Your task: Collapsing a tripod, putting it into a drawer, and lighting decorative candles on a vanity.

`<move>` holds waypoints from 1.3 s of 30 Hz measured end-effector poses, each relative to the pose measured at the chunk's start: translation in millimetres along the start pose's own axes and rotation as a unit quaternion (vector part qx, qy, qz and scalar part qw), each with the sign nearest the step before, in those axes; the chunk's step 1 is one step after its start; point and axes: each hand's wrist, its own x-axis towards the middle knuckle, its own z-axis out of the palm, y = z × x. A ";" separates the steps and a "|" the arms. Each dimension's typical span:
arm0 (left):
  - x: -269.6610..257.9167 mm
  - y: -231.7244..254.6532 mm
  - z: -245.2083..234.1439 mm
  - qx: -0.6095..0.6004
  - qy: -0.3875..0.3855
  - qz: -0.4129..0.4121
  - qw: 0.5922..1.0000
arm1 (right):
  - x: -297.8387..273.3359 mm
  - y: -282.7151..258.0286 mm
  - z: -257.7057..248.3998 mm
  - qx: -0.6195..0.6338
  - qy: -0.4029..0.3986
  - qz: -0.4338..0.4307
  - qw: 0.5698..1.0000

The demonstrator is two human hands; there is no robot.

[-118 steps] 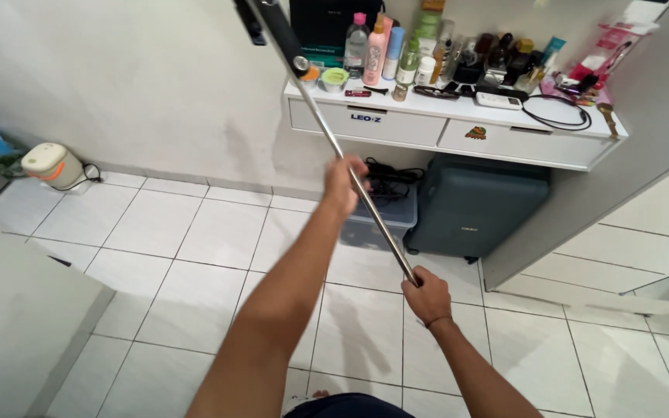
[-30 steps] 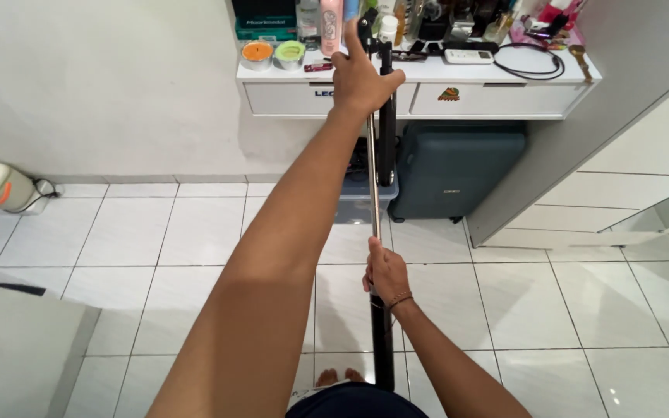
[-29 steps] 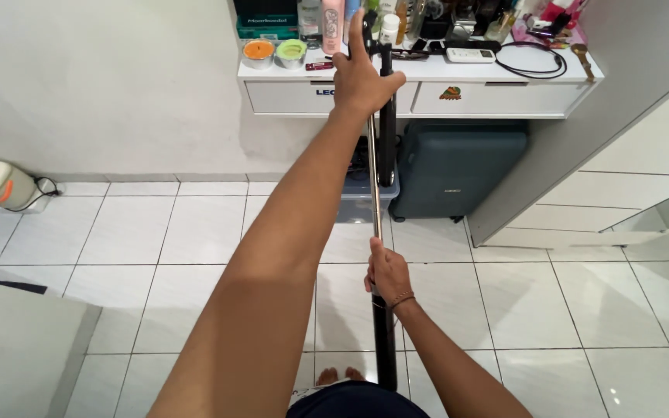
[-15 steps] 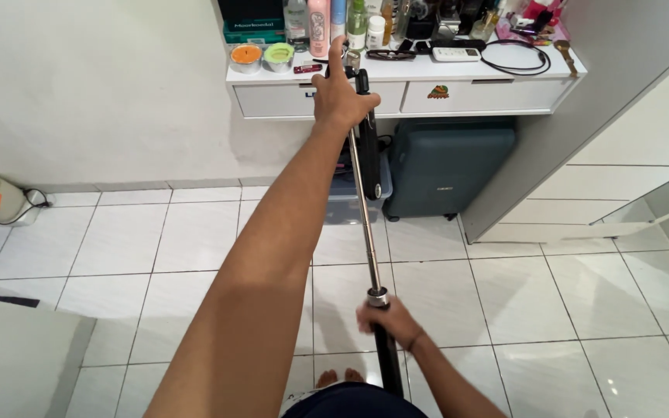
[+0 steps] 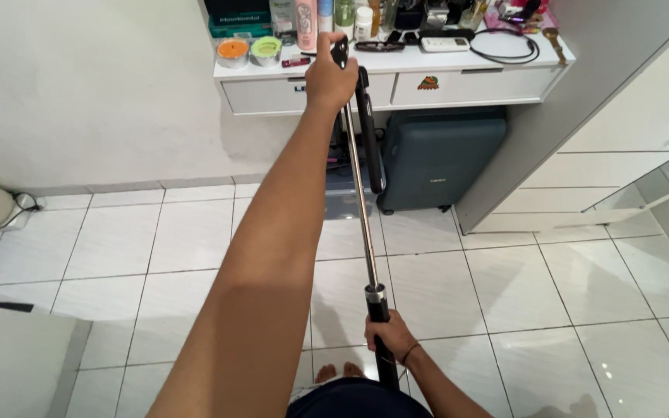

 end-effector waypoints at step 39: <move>-232.4 -44.1 64.7 0.015 -0.005 -0.040 0.999 | 5.2 -5.5 -8.1 0.057 0.058 0.048 0.996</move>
